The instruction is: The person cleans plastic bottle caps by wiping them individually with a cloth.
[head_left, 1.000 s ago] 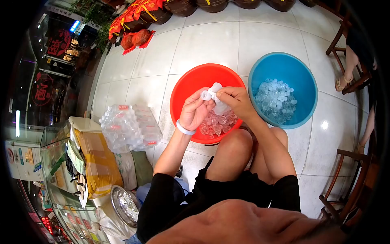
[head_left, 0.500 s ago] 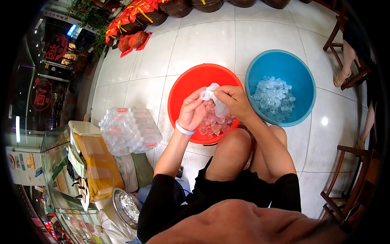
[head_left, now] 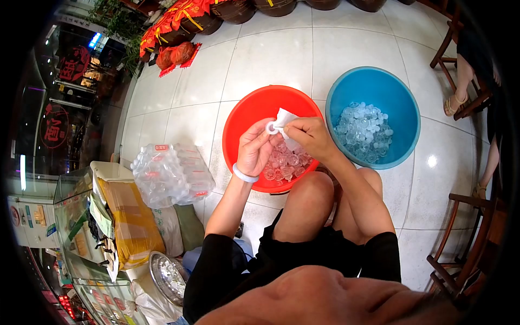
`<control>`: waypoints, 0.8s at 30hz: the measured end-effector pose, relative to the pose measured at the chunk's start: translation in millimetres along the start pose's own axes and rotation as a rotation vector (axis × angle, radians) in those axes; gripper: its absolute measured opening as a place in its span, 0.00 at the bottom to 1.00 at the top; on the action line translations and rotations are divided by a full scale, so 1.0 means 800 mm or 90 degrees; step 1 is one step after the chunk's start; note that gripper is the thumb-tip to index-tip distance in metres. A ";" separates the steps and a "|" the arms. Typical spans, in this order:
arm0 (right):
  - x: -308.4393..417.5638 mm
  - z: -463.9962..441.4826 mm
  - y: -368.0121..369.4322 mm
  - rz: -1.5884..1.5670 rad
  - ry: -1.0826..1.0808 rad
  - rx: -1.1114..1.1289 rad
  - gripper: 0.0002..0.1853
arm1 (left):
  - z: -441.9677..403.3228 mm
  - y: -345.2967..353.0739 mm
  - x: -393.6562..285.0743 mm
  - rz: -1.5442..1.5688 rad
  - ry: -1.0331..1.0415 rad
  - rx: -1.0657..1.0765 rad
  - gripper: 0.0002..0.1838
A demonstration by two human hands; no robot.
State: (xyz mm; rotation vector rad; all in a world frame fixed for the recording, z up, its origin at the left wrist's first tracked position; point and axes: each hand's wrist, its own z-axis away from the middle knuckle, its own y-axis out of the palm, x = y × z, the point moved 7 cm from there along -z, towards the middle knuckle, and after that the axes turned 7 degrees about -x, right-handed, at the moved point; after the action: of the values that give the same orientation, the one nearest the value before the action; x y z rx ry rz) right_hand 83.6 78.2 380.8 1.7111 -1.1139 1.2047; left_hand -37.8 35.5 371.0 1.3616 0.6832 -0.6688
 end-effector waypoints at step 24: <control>0.003 -0.002 -0.004 0.002 0.044 0.025 0.09 | 0.007 0.010 -0.006 -0.062 0.044 0.004 0.13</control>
State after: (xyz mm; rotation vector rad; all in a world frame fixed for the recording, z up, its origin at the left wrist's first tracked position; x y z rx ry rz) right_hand 86.3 80.0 383.1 1.6839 -1.0577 1.2851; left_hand -33.9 30.9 380.2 1.3684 0.8081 -0.7042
